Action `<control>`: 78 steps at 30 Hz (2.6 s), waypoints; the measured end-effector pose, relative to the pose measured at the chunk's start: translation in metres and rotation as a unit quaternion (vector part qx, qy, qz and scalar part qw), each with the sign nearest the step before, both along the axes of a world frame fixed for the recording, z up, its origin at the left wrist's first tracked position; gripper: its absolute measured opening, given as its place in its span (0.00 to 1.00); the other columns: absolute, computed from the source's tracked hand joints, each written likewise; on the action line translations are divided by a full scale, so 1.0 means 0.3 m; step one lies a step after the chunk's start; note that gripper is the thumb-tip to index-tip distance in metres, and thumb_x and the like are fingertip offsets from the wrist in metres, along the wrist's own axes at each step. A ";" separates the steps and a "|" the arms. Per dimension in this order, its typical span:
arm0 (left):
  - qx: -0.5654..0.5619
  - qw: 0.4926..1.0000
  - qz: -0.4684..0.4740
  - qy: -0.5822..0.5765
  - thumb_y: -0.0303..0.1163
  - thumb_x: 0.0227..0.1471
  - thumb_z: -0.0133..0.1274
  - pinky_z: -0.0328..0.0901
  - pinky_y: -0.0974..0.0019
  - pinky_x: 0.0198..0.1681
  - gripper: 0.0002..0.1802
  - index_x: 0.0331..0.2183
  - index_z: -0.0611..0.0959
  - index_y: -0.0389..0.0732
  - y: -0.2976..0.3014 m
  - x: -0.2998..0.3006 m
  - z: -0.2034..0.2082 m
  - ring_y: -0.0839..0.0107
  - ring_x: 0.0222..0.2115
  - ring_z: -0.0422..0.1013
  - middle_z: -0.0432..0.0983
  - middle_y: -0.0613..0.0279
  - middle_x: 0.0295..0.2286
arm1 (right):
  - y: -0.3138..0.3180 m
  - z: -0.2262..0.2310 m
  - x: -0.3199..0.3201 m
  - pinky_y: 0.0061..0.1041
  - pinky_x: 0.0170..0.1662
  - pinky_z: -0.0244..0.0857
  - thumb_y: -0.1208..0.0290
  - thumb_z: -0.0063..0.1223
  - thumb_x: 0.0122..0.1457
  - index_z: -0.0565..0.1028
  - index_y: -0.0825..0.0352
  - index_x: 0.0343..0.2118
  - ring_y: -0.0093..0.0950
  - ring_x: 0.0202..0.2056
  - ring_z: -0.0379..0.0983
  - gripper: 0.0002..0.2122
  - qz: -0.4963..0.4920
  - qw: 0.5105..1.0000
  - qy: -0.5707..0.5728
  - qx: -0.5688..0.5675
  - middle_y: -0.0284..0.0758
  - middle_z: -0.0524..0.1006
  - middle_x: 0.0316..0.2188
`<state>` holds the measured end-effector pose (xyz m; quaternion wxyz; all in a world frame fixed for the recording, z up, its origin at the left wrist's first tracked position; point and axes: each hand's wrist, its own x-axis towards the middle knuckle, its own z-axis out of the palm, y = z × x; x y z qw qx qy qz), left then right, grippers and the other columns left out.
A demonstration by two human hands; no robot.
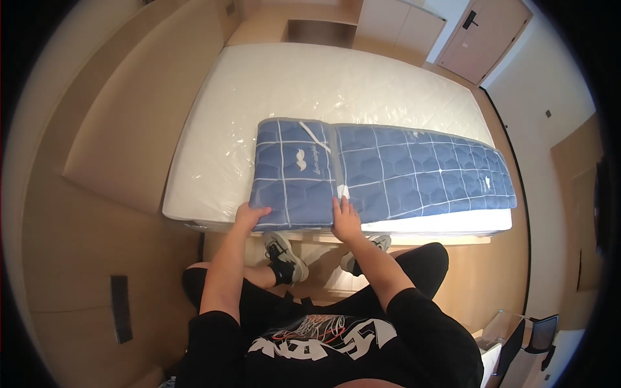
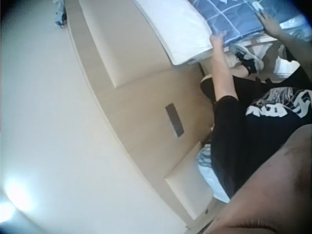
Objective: The person folds, unfolds, flips, and refolds a mattress pad on top of a bed mattress by hand.
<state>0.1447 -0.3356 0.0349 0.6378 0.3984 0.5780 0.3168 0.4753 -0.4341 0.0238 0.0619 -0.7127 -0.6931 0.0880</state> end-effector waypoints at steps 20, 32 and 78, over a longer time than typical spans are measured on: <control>-0.044 0.997 -0.023 -0.061 0.17 0.39 0.63 0.66 0.60 0.52 0.37 0.53 0.70 0.26 -0.040 -0.003 -0.137 0.60 0.47 0.71 0.74 0.51 0.47 | 0.034 0.026 0.070 0.53 0.58 0.57 0.65 0.56 0.51 0.59 0.44 0.65 0.53 0.59 0.56 0.35 0.068 0.995 0.044 -0.050 0.51 0.46 0.67; -0.083 0.996 -0.015 -0.002 0.31 0.43 0.64 0.65 0.67 0.24 0.30 0.48 0.73 0.34 -0.060 0.079 0.106 0.66 0.31 0.74 0.78 0.56 0.36 | 0.023 0.072 -0.032 0.55 0.66 0.40 0.57 0.71 0.41 0.53 0.57 0.66 0.55 0.67 0.39 0.49 0.091 0.996 0.001 -0.012 0.46 0.46 0.68; 0.413 0.675 -0.326 0.518 0.18 0.38 0.54 0.66 0.53 0.50 0.30 0.49 0.73 0.33 -0.163 1.198 0.248 0.45 0.48 0.66 0.68 0.45 0.50 | -0.002 0.041 1.328 0.32 0.46 0.70 0.53 0.72 0.44 0.63 0.79 0.55 0.35 0.44 0.74 0.42 -0.169 0.746 0.614 -0.196 0.51 0.74 0.47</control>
